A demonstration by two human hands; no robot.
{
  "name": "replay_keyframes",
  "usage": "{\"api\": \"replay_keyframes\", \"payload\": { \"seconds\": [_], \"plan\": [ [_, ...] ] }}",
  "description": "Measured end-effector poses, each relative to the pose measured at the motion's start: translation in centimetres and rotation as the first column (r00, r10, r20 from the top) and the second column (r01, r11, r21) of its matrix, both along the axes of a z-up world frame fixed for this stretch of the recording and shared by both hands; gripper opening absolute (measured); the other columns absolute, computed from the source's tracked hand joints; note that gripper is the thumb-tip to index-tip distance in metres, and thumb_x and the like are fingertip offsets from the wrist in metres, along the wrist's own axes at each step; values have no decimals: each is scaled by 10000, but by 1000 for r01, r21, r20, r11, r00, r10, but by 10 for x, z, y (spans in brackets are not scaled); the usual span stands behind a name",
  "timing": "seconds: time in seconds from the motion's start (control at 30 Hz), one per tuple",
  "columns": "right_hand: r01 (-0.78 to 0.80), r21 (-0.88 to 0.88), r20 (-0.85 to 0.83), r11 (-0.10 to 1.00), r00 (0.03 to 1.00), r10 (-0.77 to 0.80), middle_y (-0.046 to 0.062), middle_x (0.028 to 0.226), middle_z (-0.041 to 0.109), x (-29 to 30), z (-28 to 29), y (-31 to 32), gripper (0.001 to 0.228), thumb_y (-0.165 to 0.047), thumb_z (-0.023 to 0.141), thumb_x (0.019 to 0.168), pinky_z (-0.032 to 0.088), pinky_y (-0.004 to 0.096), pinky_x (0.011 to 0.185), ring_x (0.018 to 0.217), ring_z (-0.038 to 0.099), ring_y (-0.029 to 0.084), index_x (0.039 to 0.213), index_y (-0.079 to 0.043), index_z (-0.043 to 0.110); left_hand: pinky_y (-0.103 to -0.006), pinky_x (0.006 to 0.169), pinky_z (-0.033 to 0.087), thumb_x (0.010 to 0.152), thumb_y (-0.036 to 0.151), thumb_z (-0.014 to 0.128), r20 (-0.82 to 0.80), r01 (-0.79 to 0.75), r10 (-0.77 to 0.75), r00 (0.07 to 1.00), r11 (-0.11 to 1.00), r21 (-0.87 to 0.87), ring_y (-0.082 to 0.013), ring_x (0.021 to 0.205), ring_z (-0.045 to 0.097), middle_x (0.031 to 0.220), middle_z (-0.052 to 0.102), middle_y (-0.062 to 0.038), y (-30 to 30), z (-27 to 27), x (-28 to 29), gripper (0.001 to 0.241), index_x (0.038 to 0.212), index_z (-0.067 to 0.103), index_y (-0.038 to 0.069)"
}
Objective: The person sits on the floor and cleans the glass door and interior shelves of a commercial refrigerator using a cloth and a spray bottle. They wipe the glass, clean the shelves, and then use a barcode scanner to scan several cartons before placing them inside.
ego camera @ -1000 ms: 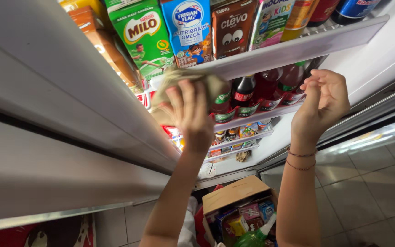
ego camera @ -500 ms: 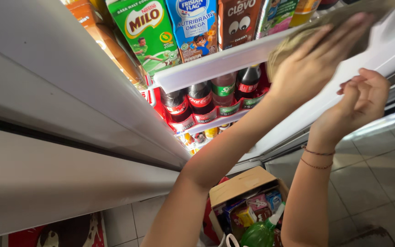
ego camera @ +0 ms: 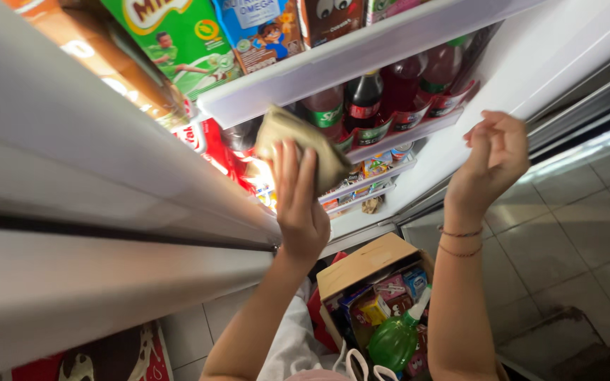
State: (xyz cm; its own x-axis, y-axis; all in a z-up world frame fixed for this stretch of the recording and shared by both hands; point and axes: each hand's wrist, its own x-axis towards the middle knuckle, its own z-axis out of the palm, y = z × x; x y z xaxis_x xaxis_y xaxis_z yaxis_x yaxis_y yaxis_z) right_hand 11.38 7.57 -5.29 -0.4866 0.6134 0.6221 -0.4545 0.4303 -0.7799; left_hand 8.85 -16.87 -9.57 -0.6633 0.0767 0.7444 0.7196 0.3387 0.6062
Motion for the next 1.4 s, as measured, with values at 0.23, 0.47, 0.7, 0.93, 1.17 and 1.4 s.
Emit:
{"api": "replay_keyframes", "payload": {
  "seconds": [0.23, 0.47, 0.7, 0.93, 1.17, 1.4],
  "plan": [
    [-27, -9, 175, 1000, 984, 28, 58, 989, 599, 11, -50, -25, 106, 44, 542, 1034, 510, 280, 828, 866, 570, 130, 1103, 43, 621, -653, 1018, 433, 932, 142, 558, -70, -14, -47, 996, 724, -690, -212, 1428, 479, 1605, 435, 2, 33, -157, -43, 595, 1522, 541, 217],
    [-29, 10, 283, 1000, 959, 25, 51, 981, 594, 9, -74, -22, 90, 52, 567, 1031, 522, 274, 827, 858, 568, 122, 1089, 28, 632, -494, 922, 555, 921, 149, 568, -57, -7, -44, 997, 727, -687, -110, 1401, 510, 1617, 438, 92, 87, -213, -60, 630, 1543, 511, 233],
    [32, -34, 298, 999, 954, -20, 45, 998, 610, 14, -88, -7, 97, 46, 570, 1030, 495, 258, 801, 866, 576, 114, 1100, 23, 634, -335, 1162, 456, 936, 130, 543, -49, 231, -296, 954, 828, -511, -116, 1419, 523, 1637, 437, 1, 201, -140, -74, 649, 1574, 442, 72],
    [73, -136, 283, 988, 959, -32, 36, 984, 616, 23, -102, 12, 129, 34, 564, 1013, 487, 243, 801, 856, 570, 108, 1118, 31, 639, -274, 1111, 473, 957, 132, 544, -87, 154, -253, 964, 791, -593, -100, 1405, 519, 1647, 427, 7, 228, -126, -73, 655, 1596, 414, 75],
    [41, -134, 290, 990, 957, 0, 34, 990, 613, 27, -112, 3, 120, 45, 556, 1002, 503, 247, 783, 858, 572, 106, 1087, 36, 640, -407, 986, 460, 960, 149, 586, 73, 45, -2, 997, 812, -582, -120, 1378, 554, 1559, 514, 70, 77, -168, -43, 470, 1430, 590, 153],
    [-6, -167, 364, 986, 929, 67, 46, 965, 619, 22, -118, -20, 122, 54, 542, 1002, 489, 246, 762, 843, 571, 101, 1079, 46, 637, -678, 1019, 413, 789, 78, 569, 15, -160, 209, 978, 791, -591, -256, 1304, 541, 1487, 537, 11, 37, -179, -26, 573, 1344, 676, 172]
  ]
}}
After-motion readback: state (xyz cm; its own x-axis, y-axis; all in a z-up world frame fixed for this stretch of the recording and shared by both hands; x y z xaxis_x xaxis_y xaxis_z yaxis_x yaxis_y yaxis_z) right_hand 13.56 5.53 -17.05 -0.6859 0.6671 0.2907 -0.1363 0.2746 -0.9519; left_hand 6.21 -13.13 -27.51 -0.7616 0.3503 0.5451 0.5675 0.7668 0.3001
